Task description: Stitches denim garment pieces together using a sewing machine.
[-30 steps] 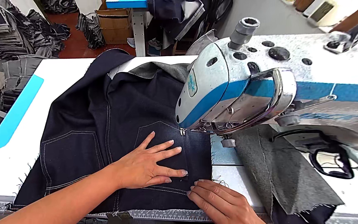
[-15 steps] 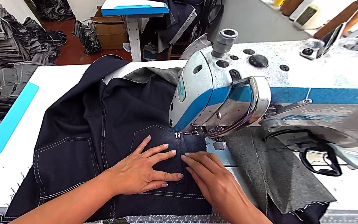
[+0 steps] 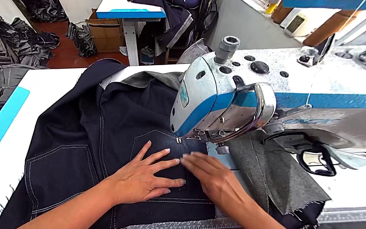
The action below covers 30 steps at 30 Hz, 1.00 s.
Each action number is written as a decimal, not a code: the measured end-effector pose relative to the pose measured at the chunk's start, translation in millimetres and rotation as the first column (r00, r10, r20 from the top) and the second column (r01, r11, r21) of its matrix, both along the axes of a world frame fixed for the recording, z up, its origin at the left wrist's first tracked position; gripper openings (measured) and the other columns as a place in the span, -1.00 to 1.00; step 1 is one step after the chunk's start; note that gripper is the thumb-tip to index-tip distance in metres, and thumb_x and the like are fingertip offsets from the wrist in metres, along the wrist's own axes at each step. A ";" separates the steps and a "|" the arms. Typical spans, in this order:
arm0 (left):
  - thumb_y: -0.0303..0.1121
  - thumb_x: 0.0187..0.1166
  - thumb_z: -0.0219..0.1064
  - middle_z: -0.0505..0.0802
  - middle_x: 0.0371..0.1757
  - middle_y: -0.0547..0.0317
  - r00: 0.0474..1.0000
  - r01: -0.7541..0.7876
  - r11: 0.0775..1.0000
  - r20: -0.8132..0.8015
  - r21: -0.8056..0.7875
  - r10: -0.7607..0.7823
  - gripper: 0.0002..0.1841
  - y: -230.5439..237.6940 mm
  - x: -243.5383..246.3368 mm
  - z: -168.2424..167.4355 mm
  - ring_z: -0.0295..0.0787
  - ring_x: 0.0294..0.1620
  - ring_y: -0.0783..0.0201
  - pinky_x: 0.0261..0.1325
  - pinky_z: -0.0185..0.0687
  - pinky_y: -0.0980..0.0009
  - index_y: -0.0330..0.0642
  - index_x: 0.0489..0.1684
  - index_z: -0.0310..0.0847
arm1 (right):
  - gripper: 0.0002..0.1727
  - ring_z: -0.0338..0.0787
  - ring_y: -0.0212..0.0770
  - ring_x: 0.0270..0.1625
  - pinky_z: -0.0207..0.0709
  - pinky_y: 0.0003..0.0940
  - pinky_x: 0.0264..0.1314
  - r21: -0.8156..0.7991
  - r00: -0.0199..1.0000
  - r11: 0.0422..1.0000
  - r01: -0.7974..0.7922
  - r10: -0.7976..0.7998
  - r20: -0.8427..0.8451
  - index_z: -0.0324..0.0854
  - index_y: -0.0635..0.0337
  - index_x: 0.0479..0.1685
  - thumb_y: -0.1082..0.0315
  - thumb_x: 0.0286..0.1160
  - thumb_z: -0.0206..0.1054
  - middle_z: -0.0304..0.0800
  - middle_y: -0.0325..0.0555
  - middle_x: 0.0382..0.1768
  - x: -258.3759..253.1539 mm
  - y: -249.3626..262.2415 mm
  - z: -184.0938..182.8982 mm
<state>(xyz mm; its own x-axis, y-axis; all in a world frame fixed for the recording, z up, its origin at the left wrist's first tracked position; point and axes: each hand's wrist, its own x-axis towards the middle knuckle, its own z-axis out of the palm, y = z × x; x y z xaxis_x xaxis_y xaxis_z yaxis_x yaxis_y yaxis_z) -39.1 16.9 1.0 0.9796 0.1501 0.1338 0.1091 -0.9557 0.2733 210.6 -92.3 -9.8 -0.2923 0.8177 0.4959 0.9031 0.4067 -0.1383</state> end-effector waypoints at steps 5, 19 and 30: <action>0.08 0.85 -0.12 0.48 0.76 0.37 1.000 -0.003 1.000 0.026 0.014 0.003 -0.56 -0.8 -1.1 -1.3 0.05 0.89 0.00 0.74 -0.34 -0.52 0.63 0.60 0.50 | -0.61 0.84 -0.09 0.32 0.70 -0.19 0.34 -0.019 0.999 0.999 -0.033 0.032 -0.022 0.87 0.13 0.07 0.51 0.53 0.11 0.92 -0.11 0.15 0.3 2.6 4.4; 0.07 0.80 0.01 0.46 0.78 0.32 0.999 0.015 0.998 0.032 -0.054 -0.013 -0.61 1.9 -2.6 -0.4 0.00 0.90 -0.09 0.73 -0.38 -0.55 0.59 0.44 0.67 | -0.63 0.81 -0.14 0.35 0.58 -0.35 0.52 0.007 0.979 0.996 -0.087 0.087 -0.186 0.80 0.08 0.16 0.50 0.66 0.09 0.92 -0.11 0.12 -9.2 -55.4 -13.4; 0.10 0.78 0.04 0.48 0.76 0.44 1.000 0.004 0.994 0.026 -0.108 -0.001 -0.62 4.3 -1.8 0.1 0.01 0.91 0.01 0.78 -0.40 -0.48 0.58 0.39 0.71 | -0.64 0.78 -0.08 0.39 0.53 -0.33 0.59 0.005 0.985 0.993 -0.121 0.121 -0.125 0.78 0.20 0.22 0.51 0.61 0.12 0.88 0.00 0.16 -7.7 -56.8 -16.1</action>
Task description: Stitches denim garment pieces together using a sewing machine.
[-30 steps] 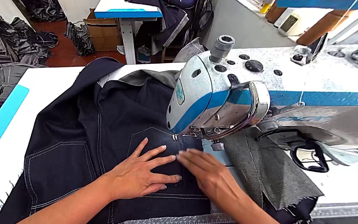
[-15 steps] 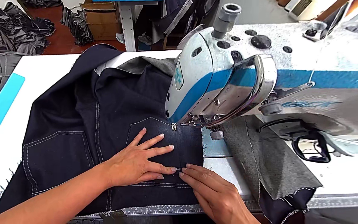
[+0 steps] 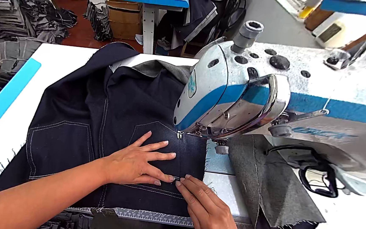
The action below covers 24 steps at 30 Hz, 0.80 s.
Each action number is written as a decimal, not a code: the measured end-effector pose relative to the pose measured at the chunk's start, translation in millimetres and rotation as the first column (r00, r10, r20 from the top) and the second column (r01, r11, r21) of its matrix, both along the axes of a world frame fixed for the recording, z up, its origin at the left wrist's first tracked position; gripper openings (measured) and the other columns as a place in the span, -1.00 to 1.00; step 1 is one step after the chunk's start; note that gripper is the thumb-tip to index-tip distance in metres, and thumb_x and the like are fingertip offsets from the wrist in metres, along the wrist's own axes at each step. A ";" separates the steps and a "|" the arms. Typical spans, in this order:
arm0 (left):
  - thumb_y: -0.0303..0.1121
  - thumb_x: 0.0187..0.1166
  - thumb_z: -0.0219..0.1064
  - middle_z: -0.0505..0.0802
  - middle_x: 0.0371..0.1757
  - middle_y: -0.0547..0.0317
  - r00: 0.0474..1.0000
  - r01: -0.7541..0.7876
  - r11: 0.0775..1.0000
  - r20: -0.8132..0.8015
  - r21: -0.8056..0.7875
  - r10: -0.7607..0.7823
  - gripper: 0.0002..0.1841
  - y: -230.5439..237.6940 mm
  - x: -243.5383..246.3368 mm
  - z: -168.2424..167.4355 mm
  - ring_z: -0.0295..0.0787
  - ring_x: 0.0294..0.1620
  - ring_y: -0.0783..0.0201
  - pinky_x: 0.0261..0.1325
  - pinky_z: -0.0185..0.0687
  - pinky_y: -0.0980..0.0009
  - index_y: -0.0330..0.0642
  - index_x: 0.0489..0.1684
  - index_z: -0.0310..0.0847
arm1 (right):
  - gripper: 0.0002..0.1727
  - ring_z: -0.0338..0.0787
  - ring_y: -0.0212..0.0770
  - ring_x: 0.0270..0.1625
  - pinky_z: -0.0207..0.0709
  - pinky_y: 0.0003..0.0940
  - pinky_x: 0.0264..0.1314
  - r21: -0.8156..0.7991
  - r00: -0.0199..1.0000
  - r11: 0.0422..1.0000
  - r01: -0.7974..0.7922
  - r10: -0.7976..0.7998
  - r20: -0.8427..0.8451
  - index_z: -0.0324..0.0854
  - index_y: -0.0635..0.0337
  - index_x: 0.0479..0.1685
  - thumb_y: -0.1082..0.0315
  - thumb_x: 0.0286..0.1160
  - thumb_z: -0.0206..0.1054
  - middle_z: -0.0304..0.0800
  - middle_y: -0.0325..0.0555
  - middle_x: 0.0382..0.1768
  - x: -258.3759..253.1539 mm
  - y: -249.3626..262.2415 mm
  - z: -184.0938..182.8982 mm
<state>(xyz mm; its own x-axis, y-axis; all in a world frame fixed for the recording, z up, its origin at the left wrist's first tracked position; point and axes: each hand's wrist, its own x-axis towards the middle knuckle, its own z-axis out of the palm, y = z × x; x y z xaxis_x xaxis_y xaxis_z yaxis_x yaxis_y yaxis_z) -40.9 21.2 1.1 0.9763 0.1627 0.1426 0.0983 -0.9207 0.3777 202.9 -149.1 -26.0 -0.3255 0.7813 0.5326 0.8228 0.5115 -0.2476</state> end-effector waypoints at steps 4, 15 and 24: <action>0.09 0.78 0.03 0.48 0.76 0.42 1.000 0.007 1.000 -0.013 -0.021 -0.008 -0.61 0.4 -0.5 1.0 -0.02 0.91 -0.02 0.78 -0.45 -0.49 0.57 0.41 0.70 | -0.63 0.77 -0.08 0.41 0.51 -0.34 0.59 -0.027 1.000 1.000 0.001 -0.001 0.010 0.77 0.20 0.23 0.53 0.60 0.13 0.88 0.01 0.17 0.2 -1.3 2.6; 0.06 0.74 0.10 0.48 0.76 0.33 1.000 0.008 1.000 -0.009 -0.016 -0.008 -0.61 41.9 10.8 6.3 0.03 0.90 -0.07 0.79 -0.42 -0.46 0.46 0.41 0.73 | -0.59 0.81 -0.09 0.36 0.60 -0.38 0.49 -0.024 0.999 0.999 0.045 -0.045 0.011 0.82 0.16 0.19 0.50 0.58 0.09 0.89 -0.03 0.18 6.5 39.9 5.5; 0.07 0.76 0.07 0.48 0.76 0.32 1.000 -0.013 0.999 0.012 -0.035 0.013 -0.59 57.7 15.9 7.2 0.01 0.90 -0.07 0.78 -0.39 -0.46 0.44 0.42 0.72 | -0.55 0.83 -0.12 0.32 0.66 -0.39 0.33 -0.032 0.996 0.997 0.075 -0.074 0.040 0.84 0.12 0.20 0.49 0.52 0.07 0.90 -0.05 0.20 11.9 56.3 7.4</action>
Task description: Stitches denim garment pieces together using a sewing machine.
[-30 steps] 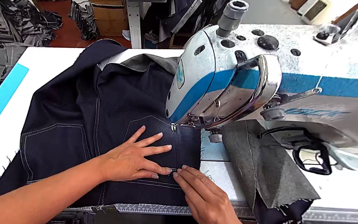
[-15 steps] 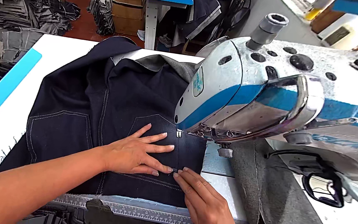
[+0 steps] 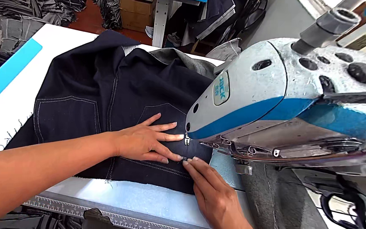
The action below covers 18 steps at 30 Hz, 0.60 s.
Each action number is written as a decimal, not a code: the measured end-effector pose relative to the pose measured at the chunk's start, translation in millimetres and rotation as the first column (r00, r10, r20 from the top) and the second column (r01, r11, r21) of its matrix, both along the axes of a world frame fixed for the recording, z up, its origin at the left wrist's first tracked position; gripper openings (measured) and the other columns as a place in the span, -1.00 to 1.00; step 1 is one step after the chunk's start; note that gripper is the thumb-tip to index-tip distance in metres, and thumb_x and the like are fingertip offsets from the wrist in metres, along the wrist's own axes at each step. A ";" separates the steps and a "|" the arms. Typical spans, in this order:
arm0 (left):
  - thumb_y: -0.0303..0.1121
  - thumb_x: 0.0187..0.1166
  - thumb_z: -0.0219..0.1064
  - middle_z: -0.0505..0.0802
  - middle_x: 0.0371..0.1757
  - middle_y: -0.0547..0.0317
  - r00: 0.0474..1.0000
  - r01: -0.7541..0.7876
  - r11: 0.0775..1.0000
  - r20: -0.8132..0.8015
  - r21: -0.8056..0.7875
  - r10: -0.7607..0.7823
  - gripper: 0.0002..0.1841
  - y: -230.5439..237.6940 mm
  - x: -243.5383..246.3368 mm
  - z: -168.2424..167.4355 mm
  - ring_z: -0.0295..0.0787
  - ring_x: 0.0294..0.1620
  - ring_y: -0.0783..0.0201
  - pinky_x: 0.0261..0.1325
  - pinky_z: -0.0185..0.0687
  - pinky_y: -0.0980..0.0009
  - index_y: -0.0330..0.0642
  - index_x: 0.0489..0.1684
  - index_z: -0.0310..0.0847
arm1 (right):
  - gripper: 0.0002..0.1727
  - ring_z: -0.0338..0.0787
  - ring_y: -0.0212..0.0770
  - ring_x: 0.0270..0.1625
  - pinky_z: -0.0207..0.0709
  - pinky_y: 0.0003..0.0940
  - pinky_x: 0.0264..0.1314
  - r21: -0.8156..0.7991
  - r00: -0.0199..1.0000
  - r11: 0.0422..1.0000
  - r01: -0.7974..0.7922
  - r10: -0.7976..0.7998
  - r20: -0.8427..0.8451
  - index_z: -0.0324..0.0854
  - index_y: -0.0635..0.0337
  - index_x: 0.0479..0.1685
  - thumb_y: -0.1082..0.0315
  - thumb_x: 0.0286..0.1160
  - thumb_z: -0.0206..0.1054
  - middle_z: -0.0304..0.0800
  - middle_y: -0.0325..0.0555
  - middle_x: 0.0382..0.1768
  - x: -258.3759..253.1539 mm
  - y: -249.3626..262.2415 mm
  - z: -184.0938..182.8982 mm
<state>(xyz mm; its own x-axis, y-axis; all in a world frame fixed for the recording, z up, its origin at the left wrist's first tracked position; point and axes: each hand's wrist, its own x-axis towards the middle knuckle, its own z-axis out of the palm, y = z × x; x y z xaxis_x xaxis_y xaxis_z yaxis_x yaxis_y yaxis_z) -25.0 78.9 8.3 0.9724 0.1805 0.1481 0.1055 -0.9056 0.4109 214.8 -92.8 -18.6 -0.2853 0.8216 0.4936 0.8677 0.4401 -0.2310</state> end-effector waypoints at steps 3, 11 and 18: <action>0.05 0.75 0.09 0.52 0.73 0.30 1.000 -0.005 1.000 0.017 -0.007 0.005 -0.60 18.8 5.8 0.9 0.04 0.89 -0.11 0.76 -0.40 -0.47 0.40 0.41 0.74 | -0.56 0.83 -0.14 0.33 0.71 -0.36 0.23 0.005 0.999 1.000 0.031 -0.031 0.013 0.83 0.08 0.24 0.47 0.54 0.10 0.89 -0.09 0.22 3.5 16.8 0.3; 0.03 0.75 0.10 0.58 0.68 0.24 1.000 0.001 1.000 0.021 -0.021 -0.001 -0.60 41.9 12.5 5.2 0.07 0.87 -0.16 0.76 -0.43 -0.47 0.30 0.34 0.80 | -0.65 0.88 -0.21 0.21 0.69 -0.44 0.25 0.052 0.994 0.999 0.013 -0.007 -0.109 0.93 0.05 -0.11 0.44 0.53 0.15 0.97 -0.11 -0.04 10.8 23.7 2.4; 0.00 0.74 0.13 0.59 0.67 0.18 0.999 -0.022 0.999 0.031 -0.026 0.022 -0.61 44.4 14.0 5.8 0.05 0.88 -0.17 0.76 -0.44 -0.47 0.25 0.32 0.81 | -0.68 0.86 -0.23 0.26 0.65 -0.48 0.32 0.036 0.987 0.998 0.050 -0.044 -0.156 0.92 0.09 -0.20 0.45 0.48 0.17 0.97 -0.12 -0.03 9.9 24.9 2.8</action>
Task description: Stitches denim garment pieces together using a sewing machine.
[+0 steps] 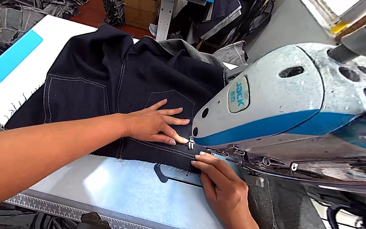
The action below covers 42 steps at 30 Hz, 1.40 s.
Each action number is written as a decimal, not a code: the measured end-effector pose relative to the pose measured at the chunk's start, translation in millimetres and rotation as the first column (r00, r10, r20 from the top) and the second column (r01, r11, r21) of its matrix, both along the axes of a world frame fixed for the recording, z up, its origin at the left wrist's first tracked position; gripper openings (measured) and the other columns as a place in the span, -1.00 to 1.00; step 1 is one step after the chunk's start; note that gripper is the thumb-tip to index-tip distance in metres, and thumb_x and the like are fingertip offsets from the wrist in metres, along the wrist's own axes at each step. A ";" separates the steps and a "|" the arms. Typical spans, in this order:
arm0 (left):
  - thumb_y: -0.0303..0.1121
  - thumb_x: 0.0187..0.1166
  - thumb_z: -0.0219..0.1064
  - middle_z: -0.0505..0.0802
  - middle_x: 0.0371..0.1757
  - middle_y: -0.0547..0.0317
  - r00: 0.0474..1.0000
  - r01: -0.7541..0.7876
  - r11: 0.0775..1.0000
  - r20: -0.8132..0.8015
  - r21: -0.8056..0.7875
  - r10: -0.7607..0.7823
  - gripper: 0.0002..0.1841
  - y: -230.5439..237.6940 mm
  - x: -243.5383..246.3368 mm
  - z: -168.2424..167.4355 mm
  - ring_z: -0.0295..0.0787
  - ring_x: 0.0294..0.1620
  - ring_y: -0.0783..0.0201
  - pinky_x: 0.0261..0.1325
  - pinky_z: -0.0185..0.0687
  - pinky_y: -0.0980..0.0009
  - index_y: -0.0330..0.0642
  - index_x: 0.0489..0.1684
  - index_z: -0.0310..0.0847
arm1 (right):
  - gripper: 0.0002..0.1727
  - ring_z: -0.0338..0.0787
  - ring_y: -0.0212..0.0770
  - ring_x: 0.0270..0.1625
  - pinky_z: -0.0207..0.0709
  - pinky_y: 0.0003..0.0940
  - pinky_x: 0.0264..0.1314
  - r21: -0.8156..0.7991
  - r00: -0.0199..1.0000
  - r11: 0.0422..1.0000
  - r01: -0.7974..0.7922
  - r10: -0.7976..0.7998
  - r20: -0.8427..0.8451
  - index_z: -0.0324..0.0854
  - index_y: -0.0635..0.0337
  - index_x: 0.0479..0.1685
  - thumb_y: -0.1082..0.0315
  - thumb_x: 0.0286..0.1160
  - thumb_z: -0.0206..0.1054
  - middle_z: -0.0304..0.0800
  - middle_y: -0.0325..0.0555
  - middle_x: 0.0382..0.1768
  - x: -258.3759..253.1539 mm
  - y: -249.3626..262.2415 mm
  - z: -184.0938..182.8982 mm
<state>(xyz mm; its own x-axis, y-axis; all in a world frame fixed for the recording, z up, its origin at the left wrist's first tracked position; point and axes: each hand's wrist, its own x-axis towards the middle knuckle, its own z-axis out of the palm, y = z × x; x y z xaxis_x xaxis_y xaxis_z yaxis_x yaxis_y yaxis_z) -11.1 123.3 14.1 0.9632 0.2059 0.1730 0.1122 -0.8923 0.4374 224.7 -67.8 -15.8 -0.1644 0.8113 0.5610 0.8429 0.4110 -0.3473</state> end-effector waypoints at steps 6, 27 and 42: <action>0.02 0.74 0.12 0.60 0.67 0.19 1.000 0.003 1.000 0.019 0.022 -0.004 -0.60 3.4 0.6 -2.9 0.08 0.87 -0.15 0.76 -0.41 -0.46 0.22 0.29 0.83 | -0.68 0.85 -0.25 0.29 0.65 -0.49 0.33 -0.011 1.000 1.000 0.013 -0.013 -0.005 0.92 0.08 -0.19 0.43 0.49 0.17 0.96 -0.14 -0.01 0.6 1.0 -0.4; -0.50 0.68 0.13 0.70 0.54 -0.04 0.933 -0.338 0.923 -0.059 0.185 0.354 -0.61 14.7 -82.1 58.9 0.38 0.72 -0.17 0.73 0.21 -0.18 -0.03 0.35 0.77 | -0.63 0.79 -0.08 0.42 0.66 -0.28 0.41 -0.009 0.997 1.000 0.006 -0.005 0.072 0.89 0.12 0.04 0.44 0.54 0.13 0.89 -0.08 0.23 -1.7 -10.7 -6.1; -0.46 0.71 0.11 0.73 0.24 -0.45 -0.129 -0.389 0.863 -0.946 0.324 0.297 -0.69 -207.0 -105.7 89.2 0.66 0.32 -0.41 0.27 0.54 -0.30 -0.57 0.12 0.64 | -0.80 0.84 0.40 -0.01 0.59 0.44 0.00 -0.300 0.992 0.946 0.120 -0.106 0.061 0.83 0.30 -0.10 0.53 0.52 0.27 0.87 0.29 -0.10 18.1 38.0 26.7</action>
